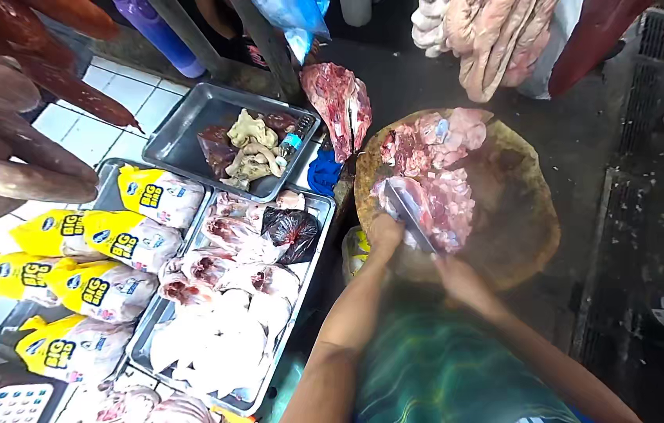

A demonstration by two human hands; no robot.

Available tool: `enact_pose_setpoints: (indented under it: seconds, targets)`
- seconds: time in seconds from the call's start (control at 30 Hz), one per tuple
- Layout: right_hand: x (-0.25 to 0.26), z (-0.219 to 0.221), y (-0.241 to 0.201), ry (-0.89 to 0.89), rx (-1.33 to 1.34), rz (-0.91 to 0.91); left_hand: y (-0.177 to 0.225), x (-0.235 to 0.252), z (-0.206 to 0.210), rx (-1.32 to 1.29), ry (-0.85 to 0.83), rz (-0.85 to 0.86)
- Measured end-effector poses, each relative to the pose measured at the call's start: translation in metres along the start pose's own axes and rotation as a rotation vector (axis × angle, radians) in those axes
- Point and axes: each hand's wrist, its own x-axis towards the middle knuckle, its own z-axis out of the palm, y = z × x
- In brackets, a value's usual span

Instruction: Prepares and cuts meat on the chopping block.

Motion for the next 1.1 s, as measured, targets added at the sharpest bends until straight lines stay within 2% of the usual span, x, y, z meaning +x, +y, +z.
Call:
enact_pose_setpoints:
  seconds: [0.07,0.1,0.2,0.3,0.37,0.47,0.6,0.67,0.77,0.83,0.87,0.9,0.93,0.97,1.03,1.07,1.1]
  targets:
    - [-0.013,-0.019,0.0,-0.066,0.112,0.013,-0.011,0.004,-0.009,-0.02,0.005,-0.02]
    - [-0.023,-0.027,-0.003,-0.038,0.098,-0.004,-0.021,0.007,-0.015,-0.042,0.008,-0.025]
    - [-0.048,-0.033,-0.023,0.177,0.018,-0.169,-0.049,0.018,-0.028,-0.097,-0.02,0.044]
    - [-0.029,-0.013,-0.052,0.35,0.019,-0.34,-0.055,0.019,-0.029,-0.124,-0.061,0.104]
    - [0.006,0.01,-0.064,0.307,-0.034,-0.274,-0.052,0.018,-0.026,-0.118,-0.054,0.104]
    - [0.041,0.028,-0.069,0.14,-0.137,-0.096,-0.046,0.011,-0.026,-0.109,-0.041,0.033]
    - [0.016,0.001,-0.058,0.188,-0.106,-0.146,-0.043,0.011,-0.024,-0.197,-0.098,-0.007]
    - [-0.012,-0.022,-0.052,0.349,-0.023,-0.317,-0.042,0.011,-0.021,-0.236,-0.107,0.03]
    - [-0.039,-0.05,-0.05,0.708,0.145,-0.774,-0.036,0.007,-0.011,-0.275,-0.085,0.037]
    - [-0.04,-0.06,-0.057,0.822,0.287,-1.039,-0.031,0.003,-0.009,-0.302,-0.077,0.015]
    - [-0.035,-0.057,-0.055,0.846,0.342,-1.095,-0.028,0.001,-0.008,-0.317,-0.076,0.0]
    - [-0.024,-0.047,-0.046,0.84,0.364,-1.083,-0.025,-0.002,-0.008,-0.332,-0.074,-0.017]
    - [-0.013,-0.03,-0.027,0.797,0.307,-0.979,-0.023,-0.005,-0.008,-0.341,-0.076,-0.038]
    - [-0.006,-0.012,-0.004,0.694,0.162,-0.773,-0.021,-0.009,-0.008,-0.345,-0.077,-0.061]
    - [0.004,0.001,0.018,0.292,-0.105,-0.263,-0.013,-0.015,-0.009,-0.318,-0.053,-0.094]
    - [0.009,-0.001,0.019,0.15,-0.165,-0.127,-0.007,-0.016,-0.009,-0.277,-0.022,-0.103]
    - [0.012,-0.005,0.018,0.064,-0.172,-0.07,-0.001,-0.017,-0.006,-0.222,0.01,-0.112]
